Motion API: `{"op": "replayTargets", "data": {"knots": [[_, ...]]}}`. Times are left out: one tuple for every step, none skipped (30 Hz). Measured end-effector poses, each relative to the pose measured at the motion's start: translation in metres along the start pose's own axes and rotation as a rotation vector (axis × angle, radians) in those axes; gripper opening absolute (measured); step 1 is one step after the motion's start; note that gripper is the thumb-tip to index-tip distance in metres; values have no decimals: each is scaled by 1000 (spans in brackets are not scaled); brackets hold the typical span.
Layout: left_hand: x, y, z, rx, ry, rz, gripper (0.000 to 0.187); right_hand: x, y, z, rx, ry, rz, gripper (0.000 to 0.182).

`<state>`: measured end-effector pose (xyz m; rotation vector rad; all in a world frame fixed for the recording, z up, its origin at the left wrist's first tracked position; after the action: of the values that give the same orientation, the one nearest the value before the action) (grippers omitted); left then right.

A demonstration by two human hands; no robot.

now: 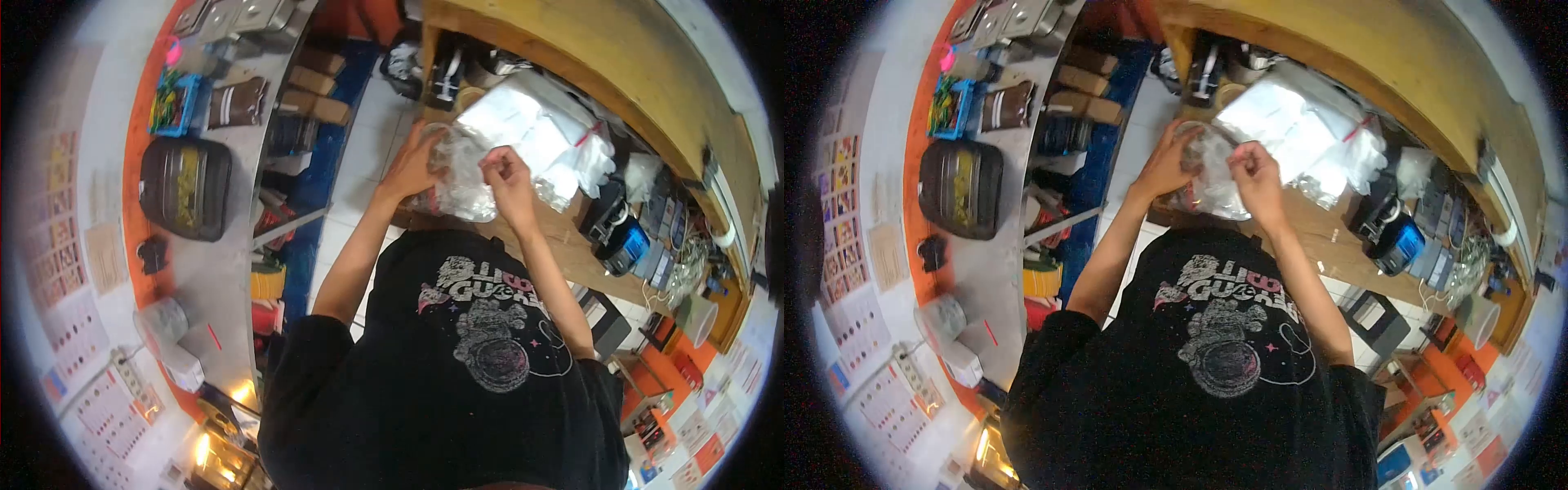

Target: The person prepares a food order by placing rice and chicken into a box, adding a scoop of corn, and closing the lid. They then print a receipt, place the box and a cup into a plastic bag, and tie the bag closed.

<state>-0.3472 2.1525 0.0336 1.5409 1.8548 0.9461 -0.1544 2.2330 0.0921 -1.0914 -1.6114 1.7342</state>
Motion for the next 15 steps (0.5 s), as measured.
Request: {"op": "replayTargets", "data": {"knots": [[2, -6, 6, 20, 26, -10, 67, -1, 1, 0, -85, -21, -21, 11], [5, -14, 17, 27, 44, -6, 67, -3, 1, -1, -181, -21, -37, 12], [7, -24, 23, 26, 51, 60, 66, -6, 8, -3, -214, -52, -110, 14], [11, -29, 26, 15, 56, 138, 66, -6, 12, -7, -259, -73, -180, 16], [15, -18, 22, -92, 29, 112, 64, -9, 8, -12, -222, -54, -185, 15], [17, -17, 22, -214, 46, 117, 61, -12, 2, -19, -178, -42, -196, 15], [18, -25, 23, -225, 83, 141, 59, -14, -6, -31, -147, -2, -132, 14], [19, -35, 25, -229, 124, 154, 58, -16, -14, -45, -102, 26, -70, 13], [20, -37, 26, -286, 96, 103, 56, -19, -22, -63, -56, 76, -66, 12], [20, -40, 26, -334, 74, 44, 55, -21, -27, -85, -60, 114, -83, 12], [20, -56, 27, -357, 23, 24, 54, -24, -32, -113, -84, 249, -141, 12], [22, -66, 31, -377, -24, 2, 53, -27, -36, -144, -108, 381, -200, 11], [21, -58, 30, -377, -34, 29, 53, -32, -35, -178, -30, 513, -228, 12], [21, -47, 25, -296, -49, -14, 53, -38, -34, -217, 53, 642, -256, 12], [20, -39, 24, -211, -59, -58, 53, -46, -38, -259, 57, 774, -233, 14]]}}
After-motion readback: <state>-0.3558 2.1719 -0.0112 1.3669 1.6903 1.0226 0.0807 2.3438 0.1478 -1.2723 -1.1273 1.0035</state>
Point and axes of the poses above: each hand's wrist, its own x-axis towards the middle knuckle, its own z-axis out of the palm, y = z × x, the point moved 1 cm from there along x, towards the middle knuckle, and after that the axes turned 1 degree about y, right-handed, at the moved point
